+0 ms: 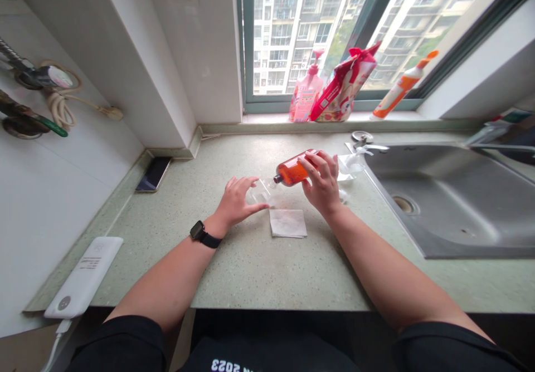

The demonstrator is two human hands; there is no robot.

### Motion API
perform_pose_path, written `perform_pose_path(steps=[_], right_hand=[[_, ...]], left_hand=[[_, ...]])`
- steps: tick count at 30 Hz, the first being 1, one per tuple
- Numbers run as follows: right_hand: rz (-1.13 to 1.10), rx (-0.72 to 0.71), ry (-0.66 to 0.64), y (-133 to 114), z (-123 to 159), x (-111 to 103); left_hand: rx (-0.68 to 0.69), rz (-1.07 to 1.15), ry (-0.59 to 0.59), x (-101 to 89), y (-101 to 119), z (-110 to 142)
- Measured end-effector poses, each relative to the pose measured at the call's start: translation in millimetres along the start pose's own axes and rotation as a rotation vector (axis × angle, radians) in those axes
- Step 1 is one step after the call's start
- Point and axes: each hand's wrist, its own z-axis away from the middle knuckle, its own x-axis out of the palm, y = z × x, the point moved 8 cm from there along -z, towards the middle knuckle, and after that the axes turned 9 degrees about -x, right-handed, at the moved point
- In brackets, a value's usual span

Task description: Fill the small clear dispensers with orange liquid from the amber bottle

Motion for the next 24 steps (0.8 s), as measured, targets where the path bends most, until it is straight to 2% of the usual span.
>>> perform_pose_path(steps=[17, 24], right_hand=[[0.032, -0.057, 0.064, -2.8, -1.2, -4.4], [0.035, -0.057, 0.052, -2.9, -0.9, -3.9]], left_hand=[[0.002, -0.02, 0.001, 0.6, -0.2, 0.5], [0.012, -0.021, 0.012, -0.1, 0.5, 0.3]])
